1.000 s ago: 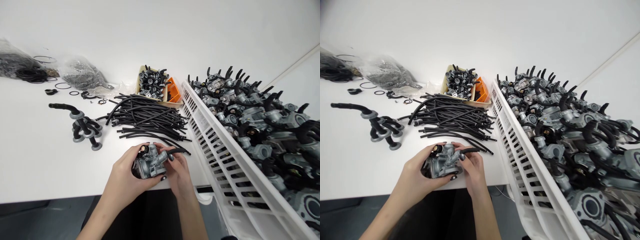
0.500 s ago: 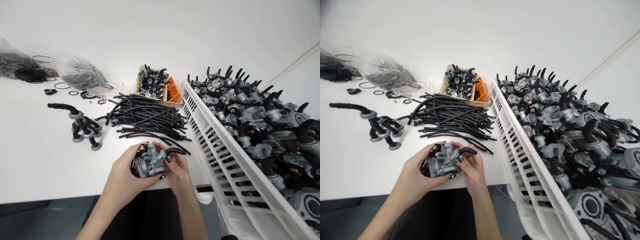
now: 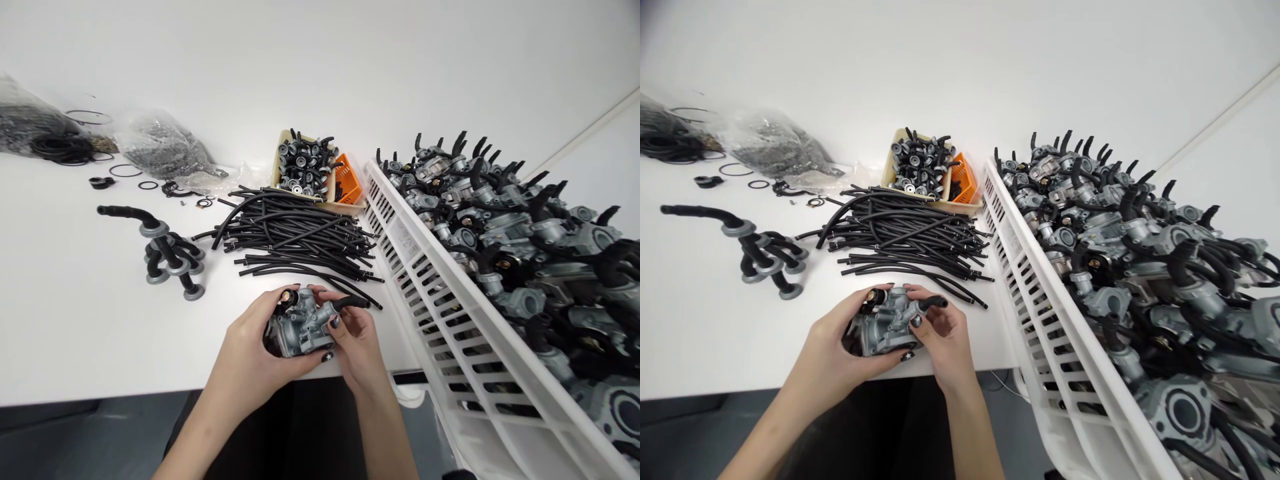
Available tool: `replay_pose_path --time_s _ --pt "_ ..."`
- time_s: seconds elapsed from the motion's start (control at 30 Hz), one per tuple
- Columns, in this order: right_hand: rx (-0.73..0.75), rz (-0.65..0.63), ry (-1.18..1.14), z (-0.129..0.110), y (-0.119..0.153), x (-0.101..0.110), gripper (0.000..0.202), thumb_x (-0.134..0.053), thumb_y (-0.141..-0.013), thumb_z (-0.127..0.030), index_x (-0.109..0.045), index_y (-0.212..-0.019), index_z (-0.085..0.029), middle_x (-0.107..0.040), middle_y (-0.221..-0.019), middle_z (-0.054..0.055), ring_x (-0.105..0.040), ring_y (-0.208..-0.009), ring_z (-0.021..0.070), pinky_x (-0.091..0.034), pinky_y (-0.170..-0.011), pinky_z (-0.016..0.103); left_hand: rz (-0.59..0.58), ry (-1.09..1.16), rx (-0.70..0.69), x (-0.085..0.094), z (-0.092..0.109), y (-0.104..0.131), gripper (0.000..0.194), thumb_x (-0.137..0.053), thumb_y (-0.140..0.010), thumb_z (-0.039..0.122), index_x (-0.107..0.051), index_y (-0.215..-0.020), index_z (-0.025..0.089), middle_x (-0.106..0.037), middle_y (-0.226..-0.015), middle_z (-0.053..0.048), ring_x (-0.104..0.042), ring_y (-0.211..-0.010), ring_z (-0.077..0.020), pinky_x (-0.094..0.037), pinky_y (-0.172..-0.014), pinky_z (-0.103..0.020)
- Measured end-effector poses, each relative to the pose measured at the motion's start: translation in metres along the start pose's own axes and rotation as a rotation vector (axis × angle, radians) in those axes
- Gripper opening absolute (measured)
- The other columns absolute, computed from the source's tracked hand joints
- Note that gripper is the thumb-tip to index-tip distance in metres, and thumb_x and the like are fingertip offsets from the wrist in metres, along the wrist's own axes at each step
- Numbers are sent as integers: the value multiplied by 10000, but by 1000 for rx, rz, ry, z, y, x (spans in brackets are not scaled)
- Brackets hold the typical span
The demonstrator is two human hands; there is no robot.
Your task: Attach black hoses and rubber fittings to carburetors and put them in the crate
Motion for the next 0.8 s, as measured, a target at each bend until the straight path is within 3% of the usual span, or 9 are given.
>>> replay_pose_path --time_s 0.23,0.6,0.8 --pt "1 38 51 -3 -1 1 213 -769 -782 -320 -746 -990 -284 -691 -1191 35 -607 -1148 225 -462 -960 318 -13 -17 -40 -1 5 3 619 -793 -632 320 -539 -1194 276 -661 -1120 -22 -661 -990 -226 -554 -820 -305" --pt "-61 31 -49 -4 -1 -1 187 -729 -780 -385 -752 -891 -237 -688 -1201 88 -600 -1140 293 -448 -944 393 9 9 44 1 6 1 580 -795 -619 326 -565 -1147 263 -676 -1057 -12 -661 -941 -231 -546 -810 -324" --pt "-54 32 -128 -4 -1 -1 199 -714 -761 -340 -742 -902 -204 -695 -1190 111 -600 -1141 301 -434 -962 400 7 31 75 1 6 0 562 -791 -612 309 -573 -1127 259 -678 -1034 -1 -658 -925 -220 -542 -816 -319"
Point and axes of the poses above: each hand's wrist, its own y-axis away from the middle knuckle, its own x-axis out of the back of the hand, z = x × y, the point moved 8 cm from there along -y, towards the middle knuckle
